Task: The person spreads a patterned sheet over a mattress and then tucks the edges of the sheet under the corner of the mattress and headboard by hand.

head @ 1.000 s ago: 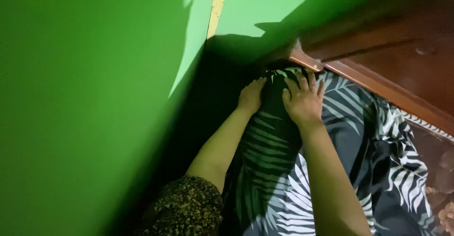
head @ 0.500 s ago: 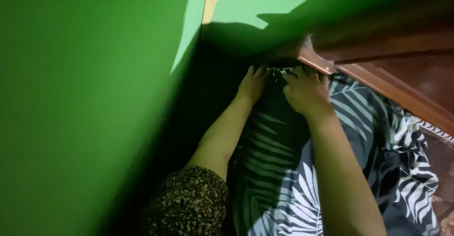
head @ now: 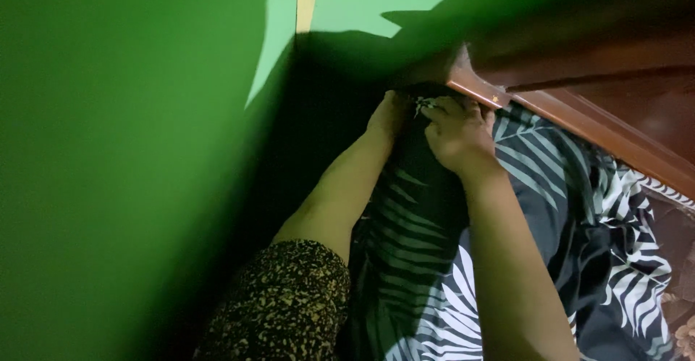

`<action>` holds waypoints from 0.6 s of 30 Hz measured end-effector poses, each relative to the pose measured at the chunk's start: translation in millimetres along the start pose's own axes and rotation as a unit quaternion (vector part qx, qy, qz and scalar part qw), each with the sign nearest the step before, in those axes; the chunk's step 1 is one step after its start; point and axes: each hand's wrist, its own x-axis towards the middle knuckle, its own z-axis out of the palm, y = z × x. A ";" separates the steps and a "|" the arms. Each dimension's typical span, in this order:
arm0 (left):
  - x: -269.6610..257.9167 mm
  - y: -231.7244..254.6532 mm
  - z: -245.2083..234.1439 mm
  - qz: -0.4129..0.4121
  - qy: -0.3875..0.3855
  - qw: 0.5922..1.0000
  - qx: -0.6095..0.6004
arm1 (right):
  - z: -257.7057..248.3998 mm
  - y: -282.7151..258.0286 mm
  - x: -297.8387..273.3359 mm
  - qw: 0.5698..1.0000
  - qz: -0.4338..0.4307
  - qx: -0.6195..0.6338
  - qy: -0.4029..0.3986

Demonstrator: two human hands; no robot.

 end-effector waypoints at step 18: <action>-56.1 -43.7 -24.2 0.080 0.116 0.989 -0.054 | 7.0 2.6 -25.9 0.943 0.006 0.144 0.299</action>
